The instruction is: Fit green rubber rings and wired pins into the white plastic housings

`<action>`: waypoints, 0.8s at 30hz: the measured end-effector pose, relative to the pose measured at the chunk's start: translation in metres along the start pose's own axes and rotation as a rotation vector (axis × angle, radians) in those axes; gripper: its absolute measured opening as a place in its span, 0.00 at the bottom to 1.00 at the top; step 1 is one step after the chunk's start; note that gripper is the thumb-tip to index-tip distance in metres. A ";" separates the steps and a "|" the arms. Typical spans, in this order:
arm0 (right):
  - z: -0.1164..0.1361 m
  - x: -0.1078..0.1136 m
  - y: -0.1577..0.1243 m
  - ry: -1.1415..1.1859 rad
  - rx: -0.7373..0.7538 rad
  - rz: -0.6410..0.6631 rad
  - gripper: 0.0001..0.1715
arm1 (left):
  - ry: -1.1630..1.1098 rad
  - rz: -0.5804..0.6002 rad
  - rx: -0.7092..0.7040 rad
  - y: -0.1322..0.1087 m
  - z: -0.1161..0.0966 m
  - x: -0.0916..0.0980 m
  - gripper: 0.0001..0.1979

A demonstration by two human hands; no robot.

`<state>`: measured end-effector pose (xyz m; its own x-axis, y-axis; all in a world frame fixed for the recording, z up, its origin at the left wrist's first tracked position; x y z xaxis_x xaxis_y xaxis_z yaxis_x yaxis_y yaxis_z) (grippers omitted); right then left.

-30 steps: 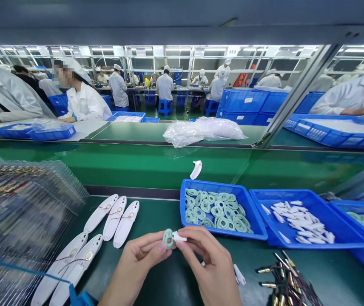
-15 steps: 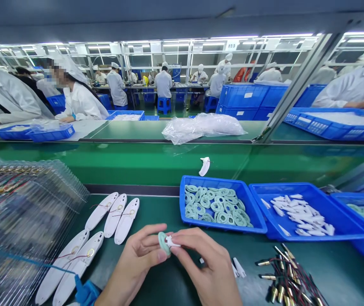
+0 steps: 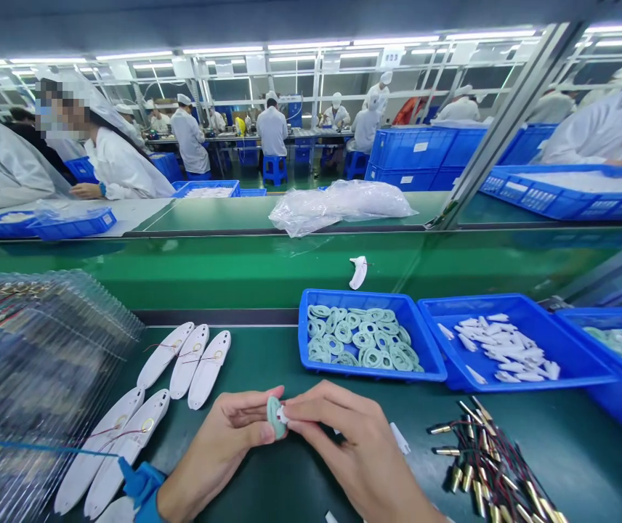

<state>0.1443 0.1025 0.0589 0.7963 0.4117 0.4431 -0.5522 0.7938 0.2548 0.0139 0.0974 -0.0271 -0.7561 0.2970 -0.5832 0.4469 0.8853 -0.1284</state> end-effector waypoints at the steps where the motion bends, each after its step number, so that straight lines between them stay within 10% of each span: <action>1: -0.001 0.000 0.000 -0.004 -0.004 0.004 0.07 | 0.006 0.003 -0.004 0.000 0.000 0.000 0.20; 24: 0.010 -0.002 0.002 -0.178 -0.109 -0.066 0.12 | 0.053 0.081 0.041 0.003 -0.002 -0.009 0.19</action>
<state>0.1387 0.0991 0.0668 0.7680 0.2797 0.5761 -0.4628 0.8642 0.1975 0.0211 0.0982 -0.0205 -0.7403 0.3864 -0.5501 0.5260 0.8425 -0.1161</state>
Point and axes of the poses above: each hand's wrist, its own y-axis towards the middle knuckle, its own x-axis out of the back of the hand, z = x × y, the point moved 10 cm from there along y, towards the middle knuckle, and after that the axes turned 12 degrees about z, right-handed, at the moved point
